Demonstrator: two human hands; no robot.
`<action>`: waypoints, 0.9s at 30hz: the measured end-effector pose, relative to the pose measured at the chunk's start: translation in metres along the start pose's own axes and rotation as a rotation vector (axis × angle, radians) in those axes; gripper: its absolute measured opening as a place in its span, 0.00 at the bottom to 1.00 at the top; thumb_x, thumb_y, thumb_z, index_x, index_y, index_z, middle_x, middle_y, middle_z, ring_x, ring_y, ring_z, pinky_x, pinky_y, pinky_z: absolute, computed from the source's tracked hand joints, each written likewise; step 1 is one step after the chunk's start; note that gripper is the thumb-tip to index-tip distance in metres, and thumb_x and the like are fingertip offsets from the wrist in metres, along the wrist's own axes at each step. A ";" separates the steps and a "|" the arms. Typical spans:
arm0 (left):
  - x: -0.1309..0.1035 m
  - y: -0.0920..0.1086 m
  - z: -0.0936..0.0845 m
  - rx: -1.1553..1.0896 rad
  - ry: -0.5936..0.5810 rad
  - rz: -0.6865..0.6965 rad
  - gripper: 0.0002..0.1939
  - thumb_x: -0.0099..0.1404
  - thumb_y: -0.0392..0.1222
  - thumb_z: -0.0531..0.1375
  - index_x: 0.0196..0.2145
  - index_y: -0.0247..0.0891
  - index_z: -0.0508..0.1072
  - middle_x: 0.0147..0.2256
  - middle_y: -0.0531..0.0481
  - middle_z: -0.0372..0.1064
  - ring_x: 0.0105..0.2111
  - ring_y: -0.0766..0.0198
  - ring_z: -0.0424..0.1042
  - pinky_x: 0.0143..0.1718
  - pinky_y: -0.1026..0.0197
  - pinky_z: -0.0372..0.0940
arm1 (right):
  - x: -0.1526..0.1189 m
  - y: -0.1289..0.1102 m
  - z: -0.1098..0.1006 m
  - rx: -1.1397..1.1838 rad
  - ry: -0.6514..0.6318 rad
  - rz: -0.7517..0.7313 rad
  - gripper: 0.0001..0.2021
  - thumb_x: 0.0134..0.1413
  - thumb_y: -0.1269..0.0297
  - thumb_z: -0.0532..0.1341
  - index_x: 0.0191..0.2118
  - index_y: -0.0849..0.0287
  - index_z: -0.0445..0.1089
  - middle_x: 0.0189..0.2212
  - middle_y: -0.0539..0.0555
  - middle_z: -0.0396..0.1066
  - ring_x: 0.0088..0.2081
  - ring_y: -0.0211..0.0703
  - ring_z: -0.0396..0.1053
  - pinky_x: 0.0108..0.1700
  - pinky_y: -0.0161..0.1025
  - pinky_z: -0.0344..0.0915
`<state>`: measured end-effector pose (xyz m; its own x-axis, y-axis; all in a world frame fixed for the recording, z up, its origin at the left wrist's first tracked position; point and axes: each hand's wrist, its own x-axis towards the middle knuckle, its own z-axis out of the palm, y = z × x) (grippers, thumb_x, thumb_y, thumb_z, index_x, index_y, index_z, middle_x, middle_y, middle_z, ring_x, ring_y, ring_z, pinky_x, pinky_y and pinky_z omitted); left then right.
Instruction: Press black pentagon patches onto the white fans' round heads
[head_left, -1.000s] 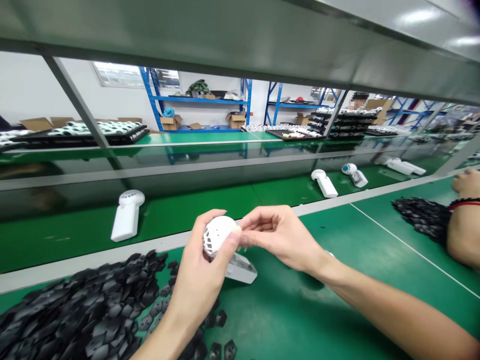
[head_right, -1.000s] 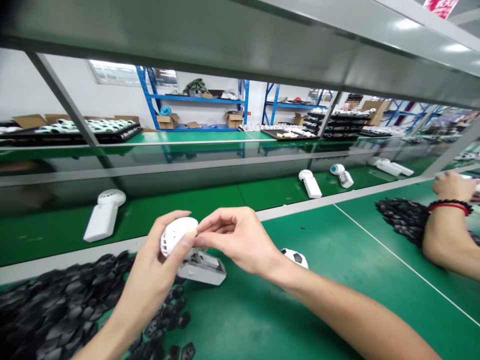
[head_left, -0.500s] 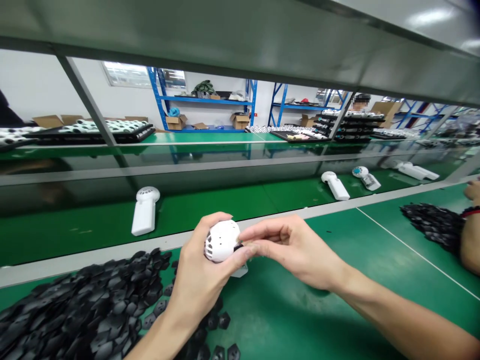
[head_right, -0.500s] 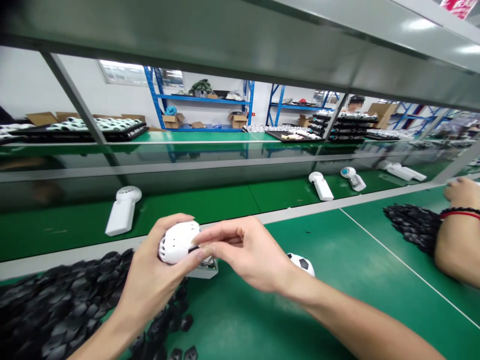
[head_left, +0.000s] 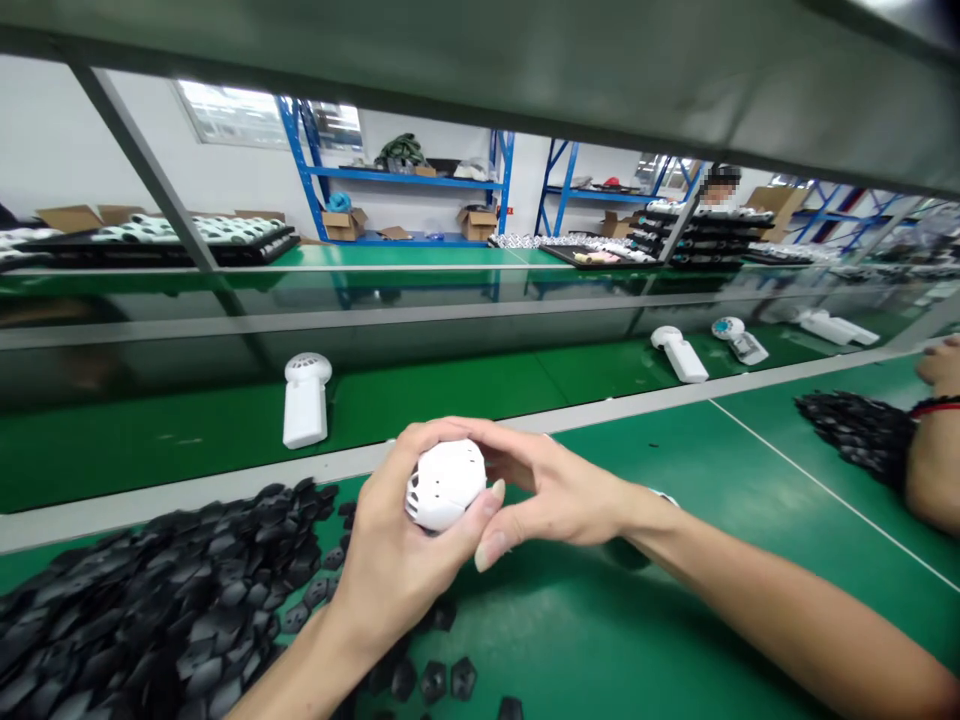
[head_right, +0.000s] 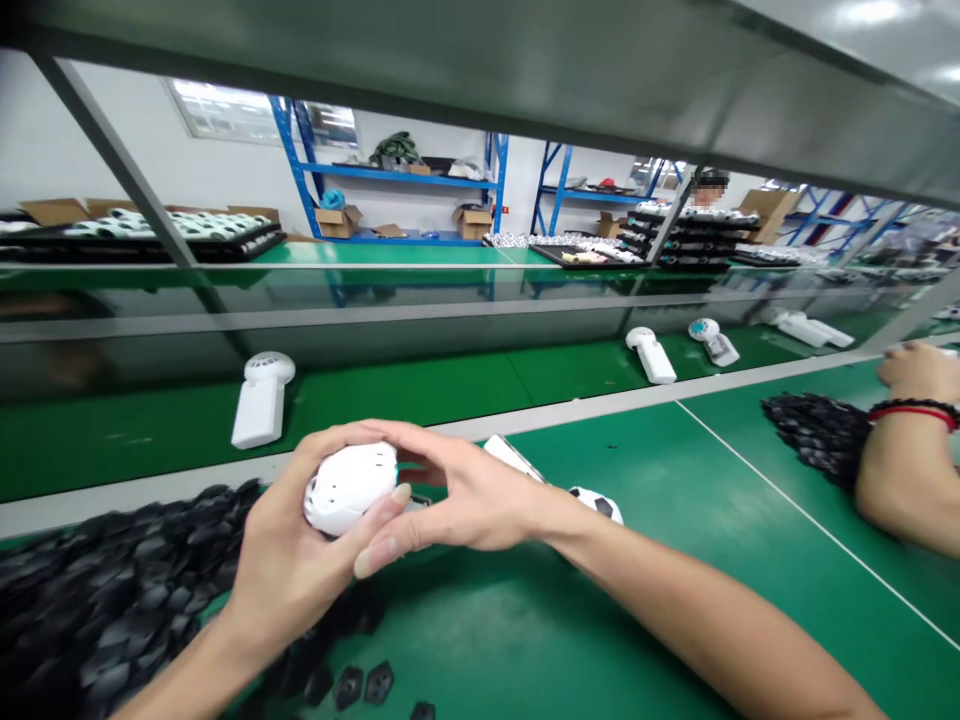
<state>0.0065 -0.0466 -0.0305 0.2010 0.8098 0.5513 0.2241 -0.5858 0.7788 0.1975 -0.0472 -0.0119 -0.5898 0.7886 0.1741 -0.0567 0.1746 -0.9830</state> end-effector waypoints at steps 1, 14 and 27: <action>0.000 0.002 0.000 0.015 0.008 0.020 0.14 0.64 0.47 0.70 0.47 0.45 0.78 0.42 0.48 0.77 0.36 0.57 0.76 0.36 0.60 0.71 | 0.001 0.002 0.000 0.012 0.007 -0.009 0.43 0.47 0.60 0.81 0.69 0.49 0.68 0.66 0.55 0.71 0.65 0.51 0.71 0.67 0.44 0.68; 0.015 0.003 0.001 -0.071 0.068 -0.095 0.20 0.61 0.48 0.72 0.48 0.39 0.77 0.43 0.48 0.74 0.35 0.61 0.72 0.32 0.62 0.68 | -0.062 -0.002 0.038 -0.968 0.027 0.144 0.06 0.69 0.60 0.68 0.47 0.55 0.79 0.39 0.52 0.82 0.39 0.47 0.79 0.41 0.42 0.69; 0.029 0.004 -0.011 -0.065 -0.004 -0.246 0.18 0.67 0.59 0.67 0.40 0.41 0.75 0.32 0.49 0.73 0.29 0.60 0.73 0.25 0.63 0.63 | -0.092 0.027 0.062 -1.401 -0.279 -0.439 0.11 0.70 0.77 0.57 0.39 0.67 0.78 0.32 0.57 0.76 0.31 0.45 0.69 0.32 0.44 0.61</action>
<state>0.0022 -0.0251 -0.0084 0.1518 0.9275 0.3415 0.2051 -0.3676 0.9071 0.1997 -0.1516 -0.0585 -0.8710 0.4180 0.2582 0.4382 0.8986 0.0236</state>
